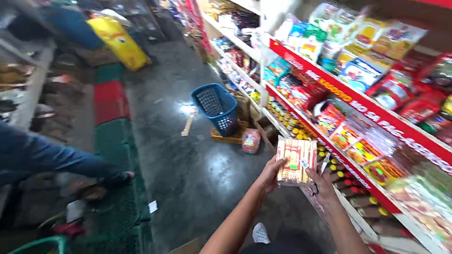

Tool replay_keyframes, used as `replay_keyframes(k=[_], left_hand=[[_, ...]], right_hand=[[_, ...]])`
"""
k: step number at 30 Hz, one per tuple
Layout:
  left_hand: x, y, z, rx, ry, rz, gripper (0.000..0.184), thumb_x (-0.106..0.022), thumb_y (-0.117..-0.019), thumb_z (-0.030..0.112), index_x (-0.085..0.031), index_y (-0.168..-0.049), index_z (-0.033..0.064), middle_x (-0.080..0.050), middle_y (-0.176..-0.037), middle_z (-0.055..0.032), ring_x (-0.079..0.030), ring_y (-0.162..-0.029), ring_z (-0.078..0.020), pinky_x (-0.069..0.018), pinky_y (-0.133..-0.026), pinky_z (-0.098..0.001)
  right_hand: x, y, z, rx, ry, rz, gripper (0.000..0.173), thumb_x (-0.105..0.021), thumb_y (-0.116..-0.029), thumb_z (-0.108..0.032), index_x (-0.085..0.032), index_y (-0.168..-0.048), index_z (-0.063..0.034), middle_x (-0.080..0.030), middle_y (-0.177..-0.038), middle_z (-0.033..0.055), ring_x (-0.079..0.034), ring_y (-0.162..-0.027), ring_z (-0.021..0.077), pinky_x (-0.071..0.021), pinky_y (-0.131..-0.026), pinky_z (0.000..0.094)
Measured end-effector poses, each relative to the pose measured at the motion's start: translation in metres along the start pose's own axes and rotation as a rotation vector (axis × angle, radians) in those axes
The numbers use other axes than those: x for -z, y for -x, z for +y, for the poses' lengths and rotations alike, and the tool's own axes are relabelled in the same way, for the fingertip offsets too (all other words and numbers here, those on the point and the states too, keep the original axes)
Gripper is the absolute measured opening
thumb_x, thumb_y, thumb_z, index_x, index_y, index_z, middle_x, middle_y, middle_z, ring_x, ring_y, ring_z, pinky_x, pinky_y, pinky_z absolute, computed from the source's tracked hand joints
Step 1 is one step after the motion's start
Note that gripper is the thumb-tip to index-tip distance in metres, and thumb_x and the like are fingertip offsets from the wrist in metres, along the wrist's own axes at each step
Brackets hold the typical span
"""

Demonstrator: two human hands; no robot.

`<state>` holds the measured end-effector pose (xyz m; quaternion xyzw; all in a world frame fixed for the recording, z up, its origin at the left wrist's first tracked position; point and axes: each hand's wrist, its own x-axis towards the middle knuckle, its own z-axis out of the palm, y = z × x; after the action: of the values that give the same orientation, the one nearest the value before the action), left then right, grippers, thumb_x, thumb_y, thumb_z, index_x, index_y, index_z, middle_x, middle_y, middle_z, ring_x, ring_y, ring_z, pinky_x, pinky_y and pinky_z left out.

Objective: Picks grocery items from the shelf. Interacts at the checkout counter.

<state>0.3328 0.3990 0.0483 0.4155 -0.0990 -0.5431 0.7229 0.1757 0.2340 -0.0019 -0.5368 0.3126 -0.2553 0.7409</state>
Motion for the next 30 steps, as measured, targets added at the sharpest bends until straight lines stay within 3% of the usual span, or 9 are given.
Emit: replay_keyframes(k=[6, 10, 12, 16, 21, 23, 25, 28, 30], left_hand=[[0.107, 0.012, 0.093, -0.245, 0.026, 0.110, 0.047, -0.054, -0.1029, 0.018, -0.043, -0.148, 0.0093, -0.070, -0.117, -0.0167, -0.072, -0.101, -0.0255, -0.0616, -0.087, -0.0448], [0.193, 0.009, 0.155, -0.514, -0.088, 0.222, 0.054, -0.073, -0.0830, -0.005, -0.055, -0.134, 0.0000, -0.070, -0.118, -0.0160, -0.069, -0.106, -0.0261, -0.0589, -0.093, -0.0469], [0.243, 0.003, 0.188, -0.698, -0.217, 0.235, 0.042, -0.075, -0.0846, 0.007, -0.064, -0.125, -0.0008, -0.067, -0.129, -0.0141, -0.064, -0.119, -0.0251, -0.0537, -0.103, -0.0447], [0.327, -0.006, 0.276, -1.048, -0.371, 0.298, 0.031, -0.067, -0.0950, 0.039, -0.072, -0.105, 0.0103, -0.056, -0.147, -0.0196, -0.047, -0.142, -0.0373, -0.0389, -0.118, -0.0516], [0.399, 0.034, 0.389, -1.272, -0.614, 0.606, 0.016, -0.071, -0.0949, 0.029, -0.076, -0.104, 0.0169, -0.063, -0.141, -0.0159, -0.046, -0.143, -0.0410, -0.0375, -0.121, -0.0545], [0.434, 0.052, 0.418, -1.330, -0.712, 0.756, 0.013, -0.073, -0.0940, 0.027, -0.077, -0.104, 0.0198, -0.066, -0.137, -0.0121, -0.048, -0.141, -0.0389, -0.0409, -0.119, -0.0523], [0.475, 0.066, 0.439, -1.328, -0.784, 0.881, 0.011, -0.074, -0.0934, 0.027, -0.077, -0.102, 0.0214, -0.068, -0.134, -0.0084, -0.050, -0.141, -0.0360, -0.0429, -0.118, -0.0503], [0.548, 0.081, 0.465, -1.233, -0.834, 1.005, 0.009, -0.073, -0.0944, 0.025, -0.078, -0.101, 0.0212, -0.070, -0.132, -0.0071, -0.051, -0.140, -0.0346, -0.0446, -0.117, -0.0491], [0.595, 0.085, 0.489, -1.163, -0.807, 1.067, 0.007, -0.074, -0.0937, 0.021, -0.079, -0.097, 0.0183, -0.071, -0.131, -0.0092, -0.053, -0.139, -0.0334, -0.0453, -0.117, -0.0476]], right_hand=[[-0.139, -0.087, 0.015, 0.007, 0.019, -0.272, 0.055, -0.082, -0.0833, -0.024, -0.058, -0.127, -0.0018, -0.072, -0.105, 0.0112, -0.072, -0.091, 0.0192, -0.0628, -0.077, 0.0395], [-0.228, -0.172, 0.031, 0.321, 0.204, -0.525, 0.058, -0.086, -0.0767, -0.008, -0.064, -0.130, -0.0012, -0.072, -0.118, 0.0118, -0.071, -0.107, 0.0234, -0.0618, -0.093, 0.0426], [-0.278, -0.221, 0.034, 0.634, 0.286, -0.716, 0.052, -0.088, -0.0742, -0.014, -0.071, -0.122, -0.0056, -0.071, -0.125, 0.0102, -0.066, -0.118, 0.0269, -0.0559, -0.105, 0.0453], [-0.413, -0.312, 0.035, 0.878, 0.272, -0.882, 0.035, -0.087, -0.0770, -0.017, -0.078, -0.111, -0.0199, -0.063, -0.135, 0.0098, -0.065, -0.117, 0.0274, -0.0596, -0.097, 0.0419], [-0.612, -0.387, 0.052, 0.288, 0.092, -1.067, 0.064, -0.076, -0.0798, -0.001, -0.056, -0.141, -0.0090, -0.061, -0.139, 0.0089, -0.071, -0.097, 0.0240, -0.0641, -0.070, 0.0402], [-0.683, -0.398, 0.076, -0.173, 0.008, -1.177, 0.027, -0.055, -0.1008, -0.010, -0.064, -0.125, -0.0136, -0.072, -0.100, 0.0049, -0.068, -0.073, 0.0136, -0.0587, -0.061, 0.0320], [-0.752, -0.404, 0.104, -0.624, -0.030, -1.294, 0.037, -0.037, -0.1082, -0.041, -0.067, -0.107, -0.0189, -0.062, -0.071, 0.0022, -0.051, -0.047, 0.0071, -0.0438, -0.042, 0.0243], [-0.852, -0.409, 0.147, -0.873, 0.095, -1.528, 0.049, -0.049, -0.0982, -0.066, -0.066, -0.105, -0.0209, -0.061, -0.068, 0.0001, -0.048, -0.045, 0.0051, -0.0435, -0.042, 0.0225], [-0.910, -0.415, 0.173, -0.818, 0.272, -1.570, 0.032, -0.065, -0.0970, -0.047, -0.062, -0.110, -0.0187, -0.061, -0.067, 0.0004, -0.048, -0.045, 0.0043, -0.0414, -0.041, 0.0209]])
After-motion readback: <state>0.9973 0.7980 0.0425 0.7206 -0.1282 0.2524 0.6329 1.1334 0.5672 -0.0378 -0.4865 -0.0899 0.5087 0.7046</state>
